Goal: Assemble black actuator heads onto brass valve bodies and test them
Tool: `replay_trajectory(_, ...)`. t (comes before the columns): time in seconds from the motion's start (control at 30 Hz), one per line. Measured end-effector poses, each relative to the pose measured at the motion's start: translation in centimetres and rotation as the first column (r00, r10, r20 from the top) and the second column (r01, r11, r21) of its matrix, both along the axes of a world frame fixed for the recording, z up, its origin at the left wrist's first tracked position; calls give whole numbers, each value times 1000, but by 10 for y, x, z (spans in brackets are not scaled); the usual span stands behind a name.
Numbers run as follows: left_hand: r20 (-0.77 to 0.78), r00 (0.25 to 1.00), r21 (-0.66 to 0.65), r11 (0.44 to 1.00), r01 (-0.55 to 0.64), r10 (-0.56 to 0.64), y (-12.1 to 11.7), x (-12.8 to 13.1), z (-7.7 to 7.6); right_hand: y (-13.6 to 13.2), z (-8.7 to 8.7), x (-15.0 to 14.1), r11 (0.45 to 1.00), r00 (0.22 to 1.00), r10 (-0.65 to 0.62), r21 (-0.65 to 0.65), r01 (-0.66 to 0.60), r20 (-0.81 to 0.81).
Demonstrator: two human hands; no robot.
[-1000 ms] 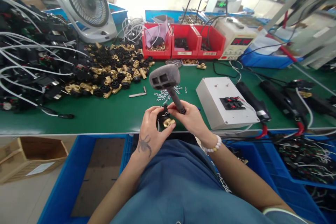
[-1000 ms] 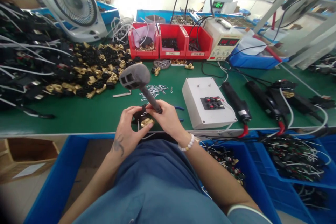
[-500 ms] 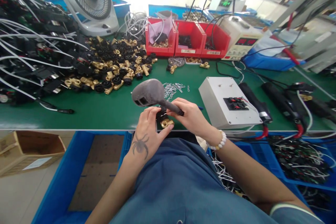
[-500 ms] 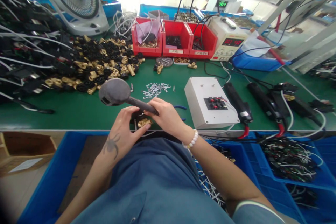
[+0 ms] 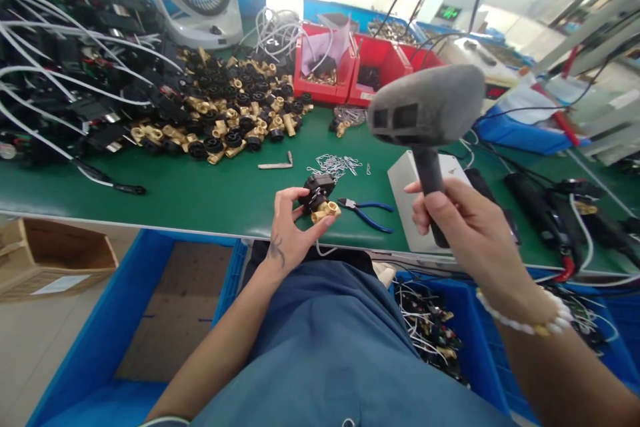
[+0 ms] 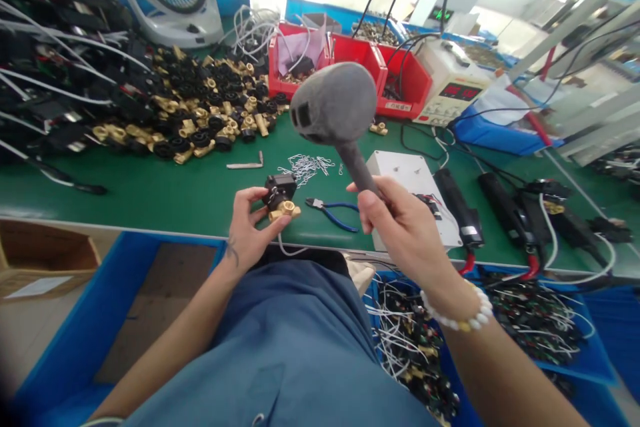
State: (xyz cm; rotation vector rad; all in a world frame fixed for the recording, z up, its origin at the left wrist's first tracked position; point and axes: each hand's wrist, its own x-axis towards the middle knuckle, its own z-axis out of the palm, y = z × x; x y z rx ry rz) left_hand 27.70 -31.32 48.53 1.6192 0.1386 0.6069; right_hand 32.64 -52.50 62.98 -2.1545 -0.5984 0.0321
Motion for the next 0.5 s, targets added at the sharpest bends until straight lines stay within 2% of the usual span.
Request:
replay_trajectory(0.07, 23, 1000, 12, 1000, 0, 0, 0, -2, -1, -5, -4, -3, 999, 999, 10, -49, -12, -41)
replay_trajectory(0.1, 34, 999, 17, 1000, -5, 4, 0, -2, -2, -7, -6, -3, 992, 997, 36, -117, -44, -64)
replay_trajectory(0.17, 52, 999, 22, 1000, -18, 17, 0, -3, -3, -8, -8, -2, 955, 991, 93, -274, -116, -95)
replay_trajectory(0.23, 66, 998, 40, 999, -28, 25, 0, -4, -5, -8, -5, 0, 932, 987, 123, -329, -152, -107)
replay_trajectory(0.3, 73, 997, 85, 996, -32, 26, 1, -4, -6, -8, 1, -2, 969, 990, 94, -217, -114, -101)
replay_trajectory(0.37, 76, 997, 148, 988, -36, 25, 2, -4, -7, -7, 6, -6, 999, 997, 33, -7, -33, -63)
replay_trajectory(0.43, 76, 997, 203, 978, -47, 32, 3, -4, -7, -6, 3, -11, 985, 999, -31, 169, 38, -43)
replay_trajectory(0.47, 78, 996, 226, 973, -50, 33, 4, -4, -7, -5, 0, -12, 981, 998, -42, 188, 51, -51)
replay_trajectory(0.5, 81, 996, 243, 969, -52, 33, 4, -4, -6, -4, -4, -12, 989, 997, -21, 142, 31, -74)
